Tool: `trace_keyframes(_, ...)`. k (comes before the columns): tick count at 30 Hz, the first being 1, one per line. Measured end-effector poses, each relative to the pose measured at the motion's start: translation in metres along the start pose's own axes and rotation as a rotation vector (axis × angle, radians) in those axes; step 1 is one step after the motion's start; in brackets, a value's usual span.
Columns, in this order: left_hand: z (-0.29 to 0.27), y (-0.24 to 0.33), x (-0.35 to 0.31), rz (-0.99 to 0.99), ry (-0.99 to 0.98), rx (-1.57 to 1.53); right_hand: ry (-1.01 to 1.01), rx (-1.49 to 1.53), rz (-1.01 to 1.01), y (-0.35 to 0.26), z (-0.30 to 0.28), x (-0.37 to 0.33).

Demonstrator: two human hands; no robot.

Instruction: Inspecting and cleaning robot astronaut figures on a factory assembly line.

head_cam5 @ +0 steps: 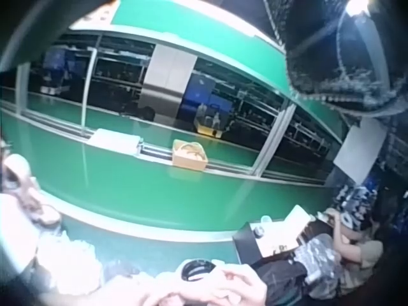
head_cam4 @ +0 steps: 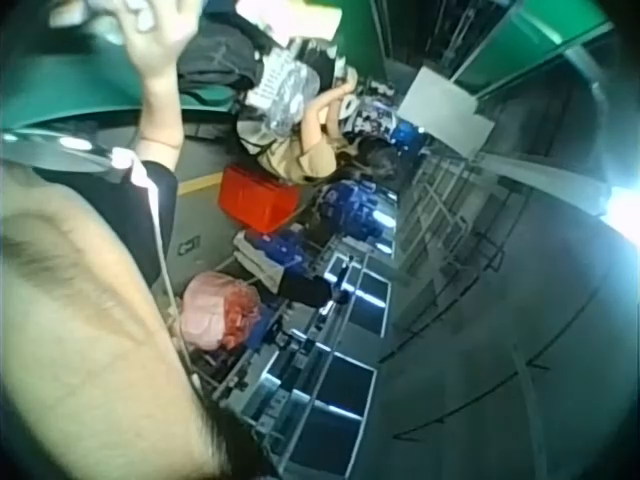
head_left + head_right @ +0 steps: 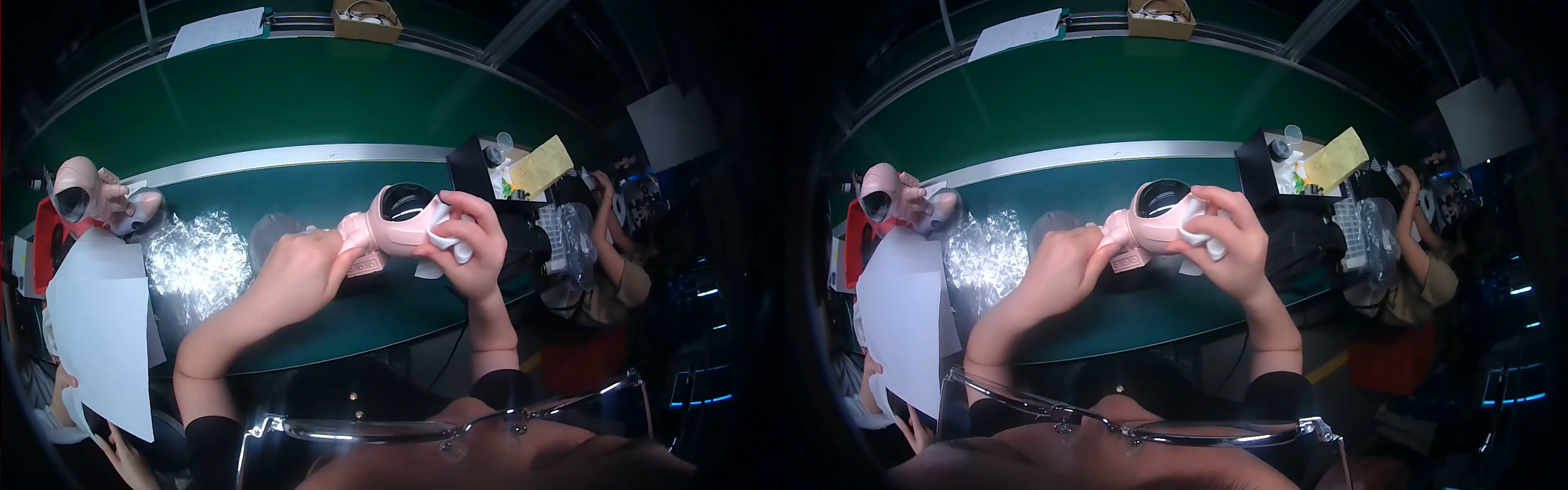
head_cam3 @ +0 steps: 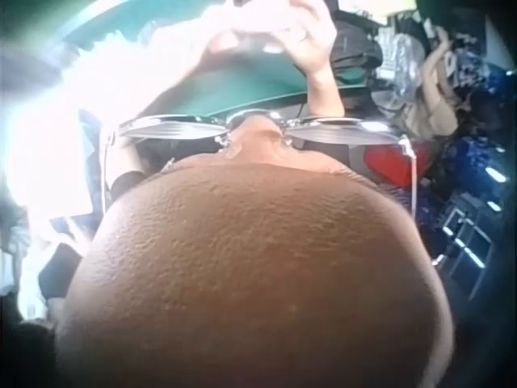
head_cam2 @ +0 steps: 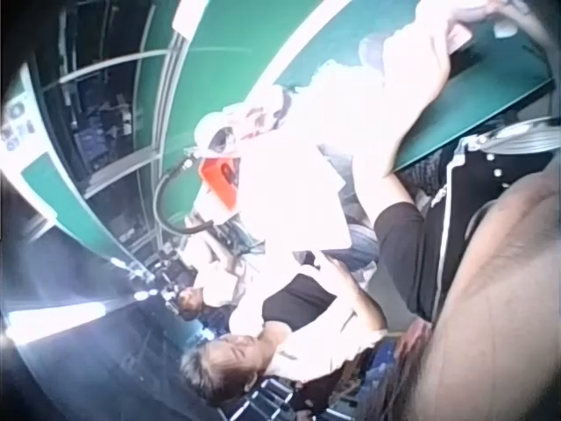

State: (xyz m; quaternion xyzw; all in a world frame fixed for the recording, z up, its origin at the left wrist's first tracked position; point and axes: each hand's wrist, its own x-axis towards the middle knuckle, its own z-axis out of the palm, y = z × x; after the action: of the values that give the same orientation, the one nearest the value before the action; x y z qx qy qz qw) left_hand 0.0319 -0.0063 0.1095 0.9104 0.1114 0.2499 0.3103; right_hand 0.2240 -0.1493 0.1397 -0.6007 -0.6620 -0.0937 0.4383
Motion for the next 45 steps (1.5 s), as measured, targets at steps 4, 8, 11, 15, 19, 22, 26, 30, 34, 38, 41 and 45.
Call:
trace_keyframes(4,-0.001,0.002,0.001,0.001,-0.002,0.005,0.027,-0.070,-0.035,-0.001,0.001,-0.003)
trace_keyframes(8,0.001,0.002,-0.001,-0.001,0.000,0.023,0.111,0.096,0.081,0.008,-0.002,-0.011)
trace_keyframes(11,0.000,0.003,-0.001,0.005,0.008,0.036,0.227,0.329,0.266,0.015,-0.005,-0.023)
trace_keyframes(15,-0.002,0.005,0.001,-0.008,0.005,0.031,0.350,0.597,0.498,0.031,-0.009,-0.044)
trace_keyframes(19,-0.002,0.002,0.000,0.001,0.005,0.033,0.290,0.507,0.740,0.031,0.000,-0.054)
trace_keyframes(22,-0.006,0.003,0.001,-0.004,0.002,0.044,0.141,0.514,0.786,0.034,0.005,-0.062)
trace_keyframes(26,-0.024,-0.009,0.018,-0.189,0.060,-0.190,0.080,0.355,0.788,0.041,0.020,-0.072)
trace_keyframes(30,-0.038,-0.085,0.034,-0.447,0.310,-0.575,0.071,0.284,0.769,0.052,0.055,-0.087)
trace_keyframes(34,-0.051,-0.173,0.082,-0.252,0.683,-0.513,-0.017,0.206,0.664,0.046,0.075,-0.093)
trace_keyframes(38,-0.066,-0.246,0.128,-0.317,1.009,-0.418,-0.056,0.245,0.590,0.040,0.075,-0.094)
trace_keyframes(41,-0.093,-0.312,0.120,-0.265,1.083,-0.122,-0.074,0.273,0.513,0.036,0.083,-0.088)
trace_keyframes(45,-0.066,-0.285,0.133,-0.451,0.962,0.112,-0.092,0.237,0.573,0.042,0.074,-0.097)
